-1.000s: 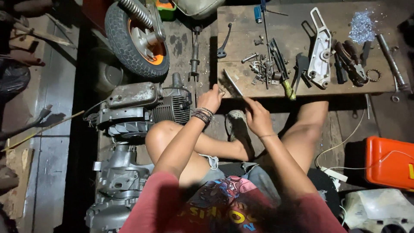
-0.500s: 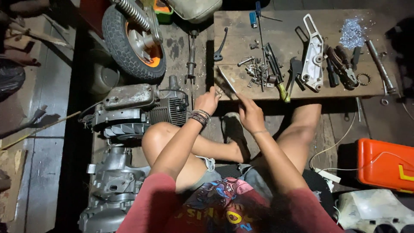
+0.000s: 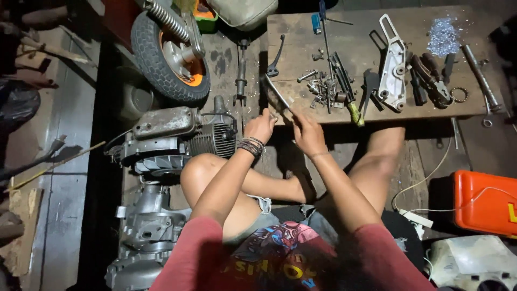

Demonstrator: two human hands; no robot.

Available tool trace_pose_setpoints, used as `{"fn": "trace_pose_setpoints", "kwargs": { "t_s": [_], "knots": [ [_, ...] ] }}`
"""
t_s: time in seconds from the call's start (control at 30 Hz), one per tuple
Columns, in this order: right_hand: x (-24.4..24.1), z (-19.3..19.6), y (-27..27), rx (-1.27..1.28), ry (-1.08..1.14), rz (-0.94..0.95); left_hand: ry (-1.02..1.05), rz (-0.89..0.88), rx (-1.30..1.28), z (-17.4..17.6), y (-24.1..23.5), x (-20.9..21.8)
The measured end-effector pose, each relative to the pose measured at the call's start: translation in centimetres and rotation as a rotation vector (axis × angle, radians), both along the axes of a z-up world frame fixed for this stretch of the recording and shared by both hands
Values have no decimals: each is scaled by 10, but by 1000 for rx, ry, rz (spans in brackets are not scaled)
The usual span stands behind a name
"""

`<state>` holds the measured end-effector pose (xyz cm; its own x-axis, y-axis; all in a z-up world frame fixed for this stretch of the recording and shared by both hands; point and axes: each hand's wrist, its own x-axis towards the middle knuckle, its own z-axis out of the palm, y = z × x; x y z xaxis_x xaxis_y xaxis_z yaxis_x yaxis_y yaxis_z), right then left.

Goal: Cleaning small motorcycle engine parts using a brush and solvent on a wooden board.

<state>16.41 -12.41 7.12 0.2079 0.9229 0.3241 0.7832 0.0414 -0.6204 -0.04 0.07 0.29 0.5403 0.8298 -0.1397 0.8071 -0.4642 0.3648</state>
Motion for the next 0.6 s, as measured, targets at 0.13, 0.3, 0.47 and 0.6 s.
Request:
{"fn": "trace_pose_setpoints", "kwargs": {
  "t_s": [0.13,0.3,0.47,0.6],
  "knots": [
    [13,-5,-45,-74,35,-34,21,-10,-7,2,-1,1],
    [25,5,-36,-27,55,-16,3,9,2,5,0,4],
    [6,2,13,15,29,0,-12,14,-10,-1,-2,4],
    [-2,7,-8,-59,38,22,-2,12,14,11,-4,1]
  ]
}}
